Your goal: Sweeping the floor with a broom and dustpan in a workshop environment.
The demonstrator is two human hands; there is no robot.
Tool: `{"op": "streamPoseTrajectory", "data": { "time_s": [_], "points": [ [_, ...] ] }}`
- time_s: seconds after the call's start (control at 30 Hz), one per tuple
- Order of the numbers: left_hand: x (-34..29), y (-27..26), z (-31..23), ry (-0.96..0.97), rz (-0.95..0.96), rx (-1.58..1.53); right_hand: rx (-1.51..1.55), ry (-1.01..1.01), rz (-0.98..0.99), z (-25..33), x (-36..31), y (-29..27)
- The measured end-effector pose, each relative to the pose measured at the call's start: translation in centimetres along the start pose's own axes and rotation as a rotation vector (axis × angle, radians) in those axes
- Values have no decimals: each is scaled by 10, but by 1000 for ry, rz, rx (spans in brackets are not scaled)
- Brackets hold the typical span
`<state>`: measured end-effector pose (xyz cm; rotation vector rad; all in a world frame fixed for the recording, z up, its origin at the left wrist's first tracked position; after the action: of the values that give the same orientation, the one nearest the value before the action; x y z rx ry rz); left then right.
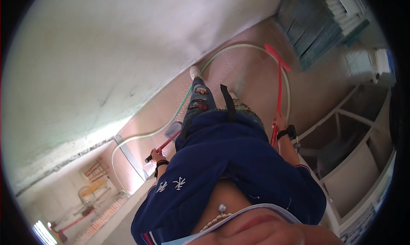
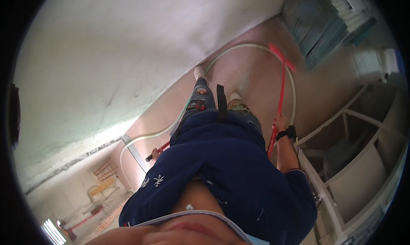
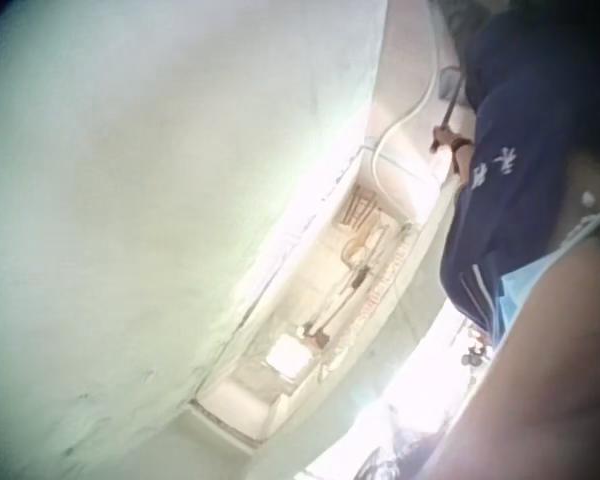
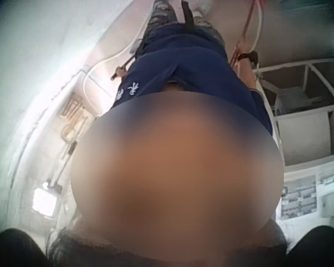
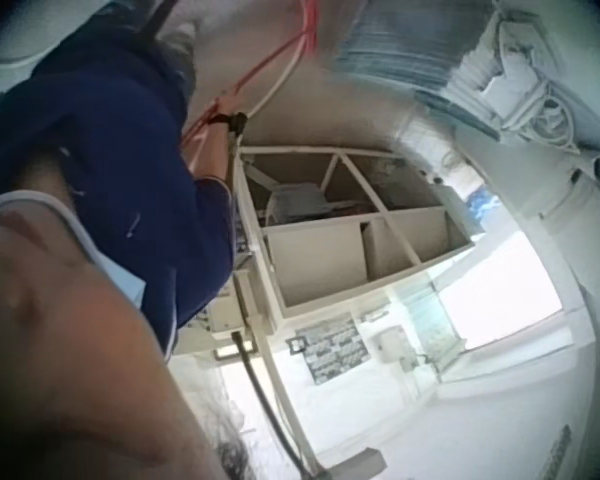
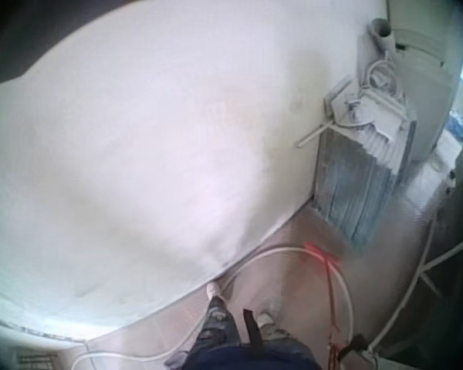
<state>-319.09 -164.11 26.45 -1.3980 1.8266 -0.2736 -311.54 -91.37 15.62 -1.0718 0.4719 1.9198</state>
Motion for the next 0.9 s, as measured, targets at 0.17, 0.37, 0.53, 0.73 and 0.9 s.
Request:
{"op": "streamPoseTrajectory", "data": {
  "time_s": [0.17, 0.37, 0.53, 0.73, 0.9],
  "points": [
    [38, 11, 15, 16, 82, 155, -52, -12, 26, 23, 13, 19],
    [19, 23, -14, -7, -12, 12, -111, -30, 43, 21, 40, 42],
    [22, 43, -25, 29, 82, -82, -205, -21, 77, 110, 104, 105],
    [4, 51, -72, 134, 84, -83, -376, -128, 128, 201, 233, 173],
    [-16, 36, -88, 116, 78, 59, -161, -107, 48, 196, 307, 243]
  ]
}}
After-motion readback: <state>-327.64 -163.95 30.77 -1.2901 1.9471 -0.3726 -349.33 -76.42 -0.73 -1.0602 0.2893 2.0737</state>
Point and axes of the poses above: each hand's wrist, its own x-axis towards the middle knuckle, its own y-axis out of the palm, z = x × y, the point moved 8 cm from there along x, towards the middle knuckle, and after that the axes turned 15 degrees about x, right-handed, at the moved point
